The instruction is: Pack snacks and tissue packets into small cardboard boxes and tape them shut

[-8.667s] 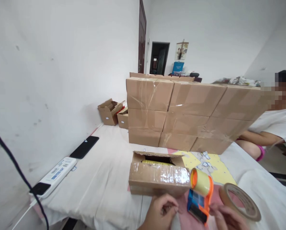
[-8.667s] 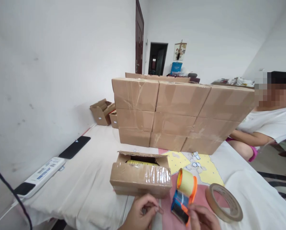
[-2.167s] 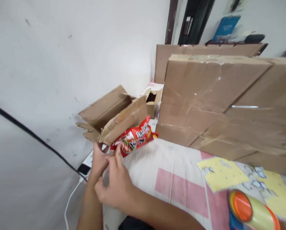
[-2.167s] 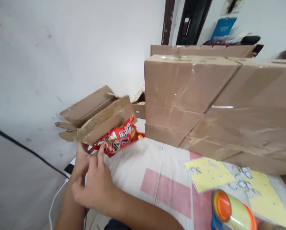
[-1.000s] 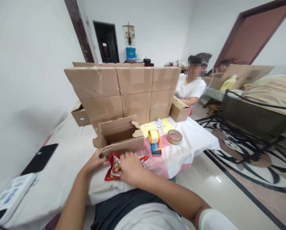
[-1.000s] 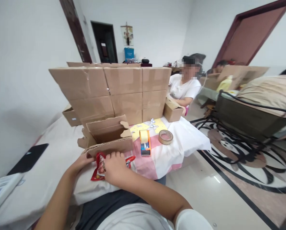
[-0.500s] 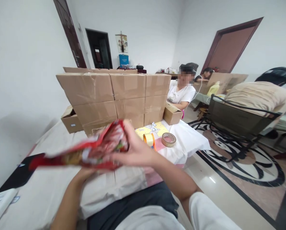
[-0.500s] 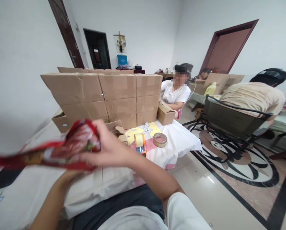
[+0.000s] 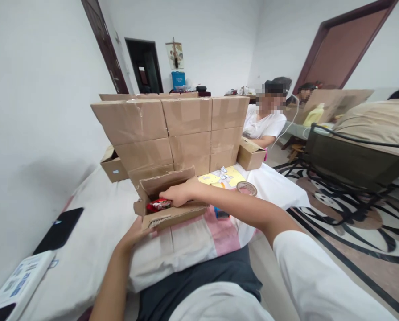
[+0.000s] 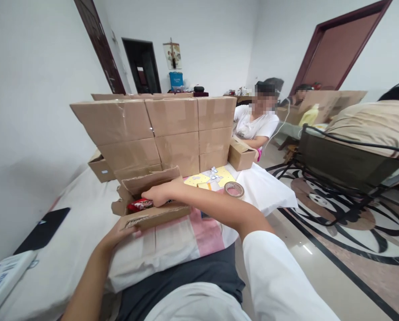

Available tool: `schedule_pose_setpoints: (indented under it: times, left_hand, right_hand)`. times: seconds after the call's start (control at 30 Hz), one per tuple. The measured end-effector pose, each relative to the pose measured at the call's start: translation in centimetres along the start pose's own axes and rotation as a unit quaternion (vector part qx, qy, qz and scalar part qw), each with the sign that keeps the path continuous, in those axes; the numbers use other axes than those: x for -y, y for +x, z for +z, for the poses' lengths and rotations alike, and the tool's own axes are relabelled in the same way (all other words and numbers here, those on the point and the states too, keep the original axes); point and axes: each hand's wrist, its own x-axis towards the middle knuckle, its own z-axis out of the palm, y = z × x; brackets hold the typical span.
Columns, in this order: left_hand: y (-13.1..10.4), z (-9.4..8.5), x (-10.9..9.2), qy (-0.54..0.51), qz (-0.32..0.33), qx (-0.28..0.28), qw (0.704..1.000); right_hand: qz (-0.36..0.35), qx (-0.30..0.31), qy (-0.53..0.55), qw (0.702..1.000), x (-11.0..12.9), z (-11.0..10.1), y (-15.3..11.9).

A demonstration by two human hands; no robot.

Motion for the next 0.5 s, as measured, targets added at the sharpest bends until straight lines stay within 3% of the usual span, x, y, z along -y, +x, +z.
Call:
schedule_pose_setpoints:
  times: [0.07, 0.13, 0.2, 0.27, 0.3, 0.37, 0.43, 0.5]
  left_hand:
    - [0.0, 0.1, -0.1, -0.025, 0.007, 0.009, 1.0]
    - [-0.1, 0.2, 0.0, -0.029, 0.001, 0.004, 1.0]
    - [-0.2, 0.3, 0.1, -0.031, 0.008, -0.004, 0.999]
    - [-0.6, 0.4, -0.2, -0.035, 0.052, -0.035, 0.997]
    - [-0.8, 0.6, -0.6, -0.031, 0.086, -0.062, 0.994]
    - [-1.4, 0.9, -2.0, -0.005, 0.159, -0.118, 0.98]
    - [-1.9, 1.5, -3.6, 0.038, 0.219, -0.15, 0.963]
    - [-2.3, 2.3, -5.0, 0.075, 0.253, -0.166, 0.95]
  right_hand:
    - [-0.026, -0.054, 0.013, 0.998, 0.5, -1.1, -0.9]
    - [-0.07, -0.15, 0.059, 0.984, 0.4, -2.6, -3.1]
    - [-0.052, -0.28, 0.118, 0.951, -0.5, -3.5, -6.0]
    - [0.001, -0.389, 0.14, 0.911, -2.0, -3.0, -8.7]
    - [0.021, -0.403, 0.141, 0.904, -2.9, -2.2, -9.7]
    - [0.04, -0.371, 0.135, 0.918, -4.5, 0.1, -10.8]
    - [0.043, -0.339, 0.118, 0.932, -5.4, 2.4, -10.8]
    - [0.046, -0.348, 0.115, 0.929, -5.7, 4.0, -10.3]
